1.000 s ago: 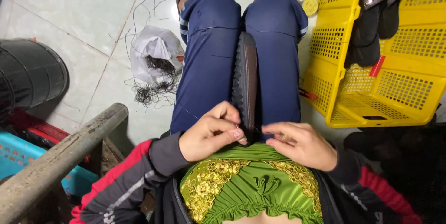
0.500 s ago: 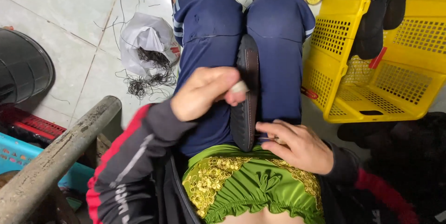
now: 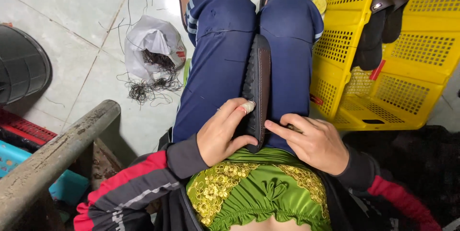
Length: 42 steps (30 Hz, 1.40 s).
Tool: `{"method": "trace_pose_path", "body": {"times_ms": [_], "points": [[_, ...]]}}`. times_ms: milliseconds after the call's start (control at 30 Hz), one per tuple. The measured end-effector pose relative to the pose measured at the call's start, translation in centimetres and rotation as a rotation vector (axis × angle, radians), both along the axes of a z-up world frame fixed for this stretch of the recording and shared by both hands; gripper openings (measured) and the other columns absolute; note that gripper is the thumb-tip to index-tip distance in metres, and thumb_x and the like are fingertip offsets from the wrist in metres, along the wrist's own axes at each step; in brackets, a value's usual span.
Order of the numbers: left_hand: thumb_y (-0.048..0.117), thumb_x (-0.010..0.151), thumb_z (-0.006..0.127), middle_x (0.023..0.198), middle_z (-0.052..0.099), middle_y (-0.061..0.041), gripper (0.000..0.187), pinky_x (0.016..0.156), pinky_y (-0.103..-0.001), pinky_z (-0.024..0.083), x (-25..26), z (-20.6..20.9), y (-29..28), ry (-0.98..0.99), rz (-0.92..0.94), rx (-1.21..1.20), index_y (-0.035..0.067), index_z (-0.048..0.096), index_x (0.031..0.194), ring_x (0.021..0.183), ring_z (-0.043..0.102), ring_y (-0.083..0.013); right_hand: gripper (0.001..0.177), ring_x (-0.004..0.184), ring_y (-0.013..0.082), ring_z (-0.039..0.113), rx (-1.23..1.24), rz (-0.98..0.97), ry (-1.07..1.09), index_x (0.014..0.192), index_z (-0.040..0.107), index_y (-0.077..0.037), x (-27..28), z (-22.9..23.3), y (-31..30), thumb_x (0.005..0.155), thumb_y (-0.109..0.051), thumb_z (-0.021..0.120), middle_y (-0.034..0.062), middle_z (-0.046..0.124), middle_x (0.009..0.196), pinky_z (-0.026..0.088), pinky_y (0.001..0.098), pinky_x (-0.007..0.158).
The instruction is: Hand-stitching a shoe sole to the upper part of the shoe using a needle and thread.
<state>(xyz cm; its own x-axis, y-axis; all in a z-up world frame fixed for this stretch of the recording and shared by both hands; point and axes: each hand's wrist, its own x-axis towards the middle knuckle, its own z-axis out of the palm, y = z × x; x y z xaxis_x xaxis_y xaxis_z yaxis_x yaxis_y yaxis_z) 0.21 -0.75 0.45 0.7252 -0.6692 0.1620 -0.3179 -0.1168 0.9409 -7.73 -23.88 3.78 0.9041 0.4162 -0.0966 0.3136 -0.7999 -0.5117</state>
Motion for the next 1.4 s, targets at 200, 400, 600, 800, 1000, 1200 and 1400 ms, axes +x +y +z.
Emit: {"method": "trace_pose_path", "body": {"times_ms": [200,400,600,800,1000,1200,1400], "points": [[0.029,0.069,0.081,0.107,0.054,-0.017,0.062,0.081,-0.045,0.053,0.3,-1.0,-0.5,0.025,-0.024,0.057,-0.006,0.053,0.112,0.096,0.060,-0.0394,0.048,0.066,0.0170,0.059,-0.146,0.073,-0.014,0.130,0.057,-0.024,0.2,0.7,-0.1,0.087,-0.006,0.048,-0.0009,0.054,0.090,0.051,0.0290,0.056],[0.032,0.071,0.079,0.100,0.052,-0.015,0.054,0.081,-0.042,0.051,-0.1,-1.9,-1.1,-0.028,-0.005,-0.014,-0.004,0.054,0.102,0.091,0.058,-0.0383,0.039,0.059,0.0153,0.054,-0.118,0.089,-0.069,0.123,0.056,-0.012,-0.4,-1.7,1.5,0.085,-0.005,0.052,-0.0021,0.050,0.084,0.047,0.0261,0.050],[0.036,0.077,0.074,0.101,0.051,-0.016,0.049,0.079,-0.040,0.051,0.6,-2.2,-0.6,-0.068,-0.048,-0.072,-0.003,0.053,0.099,0.090,0.056,-0.0375,0.021,0.060,0.0242,0.061,0.083,-0.022,0.050,0.109,0.055,-0.007,-0.9,-2.1,1.7,0.088,-0.006,0.056,0.0017,0.058,0.082,0.049,0.0296,0.045],[0.037,0.080,0.071,0.100,0.051,-0.017,0.048,0.077,-0.037,0.051,1.6,-2.5,-0.4,-0.101,-0.065,-0.133,-0.004,0.053,0.097,0.088,0.056,-0.0365,0.021,0.076,0.0319,0.068,0.110,-0.121,0.266,0.107,0.059,-0.006,-0.1,-0.4,1.1,0.089,-0.016,0.060,0.0104,0.067,0.090,0.056,0.0366,0.055],[0.041,0.081,0.069,0.101,0.052,-0.016,0.050,0.075,-0.036,0.052,2.1,-3.5,-0.6,-0.112,-0.067,-0.180,-0.002,0.055,0.101,0.087,0.058,-0.0354,0.024,0.089,0.0416,0.068,0.130,-0.324,0.798,0.112,0.057,-0.013,2.2,1.5,1.4,0.090,-0.023,0.057,0.0192,0.070,0.098,0.056,0.0517,0.064],[0.042,0.079,0.071,0.102,0.053,-0.016,0.056,0.076,-0.036,0.052,2.3,-5.0,-0.4,-0.090,-0.100,-0.228,-0.003,0.056,0.110,0.086,0.058,-0.0349,0.018,0.094,0.0373,0.069,0.151,-0.406,0.910,0.107,0.055,-0.016,3.0,1.9,2.6,0.091,-0.025,0.058,0.0154,0.072,0.099,0.059,0.0475,0.069],[0.038,0.076,0.075,0.105,0.052,-0.017,0.059,0.079,-0.035,0.049,2.5,-4.5,0.0,0.004,-0.127,-0.202,-0.005,0.054,0.113,0.090,0.056,-0.0328,0.019,0.083,0.0237,0.074,0.179,-0.458,0.827,0.103,0.057,-0.014,2.5,1.6,3.1,0.086,-0.021,0.061,0.0066,0.075,0.094,0.058,0.0355,0.063]]}}
